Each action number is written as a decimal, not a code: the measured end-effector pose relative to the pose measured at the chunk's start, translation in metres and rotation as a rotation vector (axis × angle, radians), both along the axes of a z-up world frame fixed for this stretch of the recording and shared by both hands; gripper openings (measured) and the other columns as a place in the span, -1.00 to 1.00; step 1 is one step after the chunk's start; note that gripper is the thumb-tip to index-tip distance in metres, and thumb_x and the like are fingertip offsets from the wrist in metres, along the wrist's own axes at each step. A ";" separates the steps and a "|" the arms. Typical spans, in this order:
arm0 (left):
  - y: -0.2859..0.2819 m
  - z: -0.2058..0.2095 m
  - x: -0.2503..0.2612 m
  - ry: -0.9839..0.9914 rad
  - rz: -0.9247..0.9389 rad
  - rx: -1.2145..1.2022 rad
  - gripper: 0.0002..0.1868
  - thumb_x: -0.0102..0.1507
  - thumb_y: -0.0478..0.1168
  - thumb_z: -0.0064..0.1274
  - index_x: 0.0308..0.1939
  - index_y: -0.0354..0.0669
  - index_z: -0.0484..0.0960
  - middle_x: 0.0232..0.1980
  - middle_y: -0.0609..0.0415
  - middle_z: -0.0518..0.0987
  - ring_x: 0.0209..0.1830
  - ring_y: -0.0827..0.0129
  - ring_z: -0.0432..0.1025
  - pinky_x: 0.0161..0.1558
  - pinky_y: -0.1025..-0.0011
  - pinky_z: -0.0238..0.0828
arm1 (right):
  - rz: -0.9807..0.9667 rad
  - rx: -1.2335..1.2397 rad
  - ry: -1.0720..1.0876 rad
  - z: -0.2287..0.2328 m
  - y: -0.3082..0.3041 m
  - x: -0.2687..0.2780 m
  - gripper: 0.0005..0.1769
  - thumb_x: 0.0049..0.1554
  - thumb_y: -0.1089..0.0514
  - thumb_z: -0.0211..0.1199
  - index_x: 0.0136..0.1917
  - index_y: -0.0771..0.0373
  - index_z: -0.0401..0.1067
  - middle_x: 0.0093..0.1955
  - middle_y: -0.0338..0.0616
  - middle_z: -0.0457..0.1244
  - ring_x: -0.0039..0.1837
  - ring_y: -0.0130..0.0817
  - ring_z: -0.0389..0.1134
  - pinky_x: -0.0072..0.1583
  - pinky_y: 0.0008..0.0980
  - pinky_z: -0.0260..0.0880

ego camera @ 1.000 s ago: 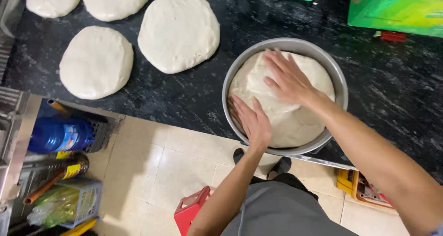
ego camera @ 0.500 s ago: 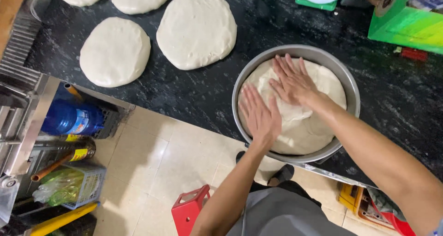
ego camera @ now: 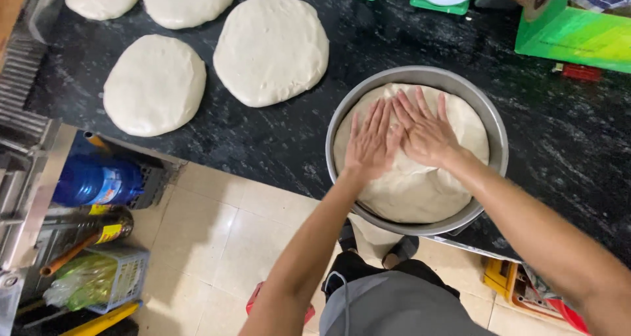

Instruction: Dividing large rounds of dough into smaller uniform pieces using a mechanical dough divider.

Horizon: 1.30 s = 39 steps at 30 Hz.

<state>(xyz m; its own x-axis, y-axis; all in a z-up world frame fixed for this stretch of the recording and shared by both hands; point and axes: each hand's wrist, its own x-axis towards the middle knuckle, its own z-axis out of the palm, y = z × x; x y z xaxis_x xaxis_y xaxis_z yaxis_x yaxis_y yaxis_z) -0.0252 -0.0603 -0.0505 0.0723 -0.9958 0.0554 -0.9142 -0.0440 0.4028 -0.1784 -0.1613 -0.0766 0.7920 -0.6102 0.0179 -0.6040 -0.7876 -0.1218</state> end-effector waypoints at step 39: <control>0.104 0.032 -0.007 0.977 0.623 -0.163 -0.22 0.49 0.08 -0.34 0.63 -0.29 -0.19 0.67 -0.26 -0.13 0.67 -0.07 -0.17 0.55 0.12 -0.26 | -0.669 0.448 -0.157 0.060 -0.051 -0.084 -0.50 0.31 -0.12 0.14 0.42 0.13 0.35 0.26 0.19 0.32 0.33 0.21 0.32 0.32 0.12 0.31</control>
<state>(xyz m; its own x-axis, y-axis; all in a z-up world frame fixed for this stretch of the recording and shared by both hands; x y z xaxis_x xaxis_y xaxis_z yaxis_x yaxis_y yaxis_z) -0.0325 0.0433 -0.0188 0.6276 -0.7597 -0.1699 -0.0514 -0.2582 0.9647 -0.2625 -0.2119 -0.0166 0.2667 -0.9283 -0.2591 -0.8785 -0.1236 -0.4615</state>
